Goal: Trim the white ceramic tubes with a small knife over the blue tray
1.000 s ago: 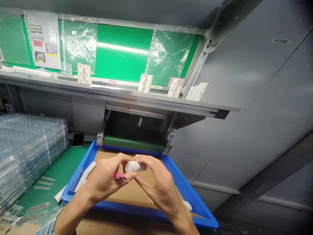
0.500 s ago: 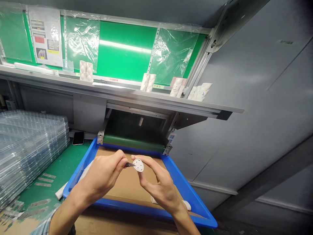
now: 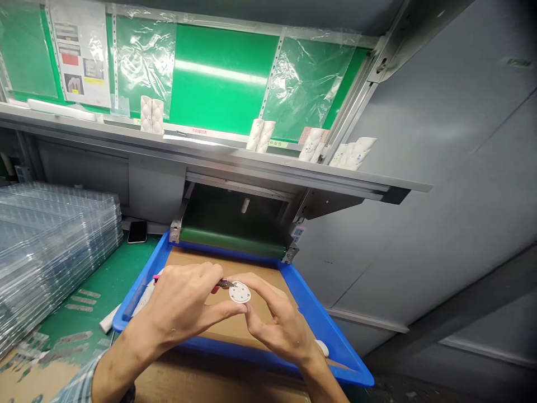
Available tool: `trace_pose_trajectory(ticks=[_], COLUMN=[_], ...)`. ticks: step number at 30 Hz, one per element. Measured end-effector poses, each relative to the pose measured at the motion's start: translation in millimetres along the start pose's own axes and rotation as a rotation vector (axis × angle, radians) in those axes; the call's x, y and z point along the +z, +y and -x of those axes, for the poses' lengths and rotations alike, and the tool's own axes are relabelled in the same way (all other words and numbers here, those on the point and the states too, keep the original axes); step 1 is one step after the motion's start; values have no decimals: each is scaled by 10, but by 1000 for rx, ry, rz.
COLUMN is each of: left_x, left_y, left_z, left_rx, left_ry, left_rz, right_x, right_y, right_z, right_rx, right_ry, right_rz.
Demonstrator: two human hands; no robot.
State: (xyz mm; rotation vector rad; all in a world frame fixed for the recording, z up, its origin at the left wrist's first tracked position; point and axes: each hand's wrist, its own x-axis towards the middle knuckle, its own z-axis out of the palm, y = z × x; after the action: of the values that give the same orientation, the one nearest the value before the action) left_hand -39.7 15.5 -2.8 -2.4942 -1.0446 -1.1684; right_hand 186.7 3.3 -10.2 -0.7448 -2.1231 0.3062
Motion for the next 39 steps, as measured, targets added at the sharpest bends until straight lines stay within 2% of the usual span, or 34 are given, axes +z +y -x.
trace_pose_trajectory(ticks=[5,11,19,28,32,39], left_x=[-2,12,-2,-32,-18,-24], left_y=[12,-10,-26,-9,-13,8], left_z=[18,36,20,-7,7,31], left_rx=[16,30,50,-52,-73,-18], left_ry=[-19,-71,-90,-88,-82,-65], left_rz=[-8,-39,31,141,95,-29], right_x=[-18,-12,-4,-40,-33,-6], right_y=[-3,9,26,75,106,109], right_z=[0,14,4,39,56,40], right_rx=[3,-15,-44,18,3,-65], right_ry=[-31,5,28,16,35,133], right_rz=[-32,-11,0,-66,-70,-44])
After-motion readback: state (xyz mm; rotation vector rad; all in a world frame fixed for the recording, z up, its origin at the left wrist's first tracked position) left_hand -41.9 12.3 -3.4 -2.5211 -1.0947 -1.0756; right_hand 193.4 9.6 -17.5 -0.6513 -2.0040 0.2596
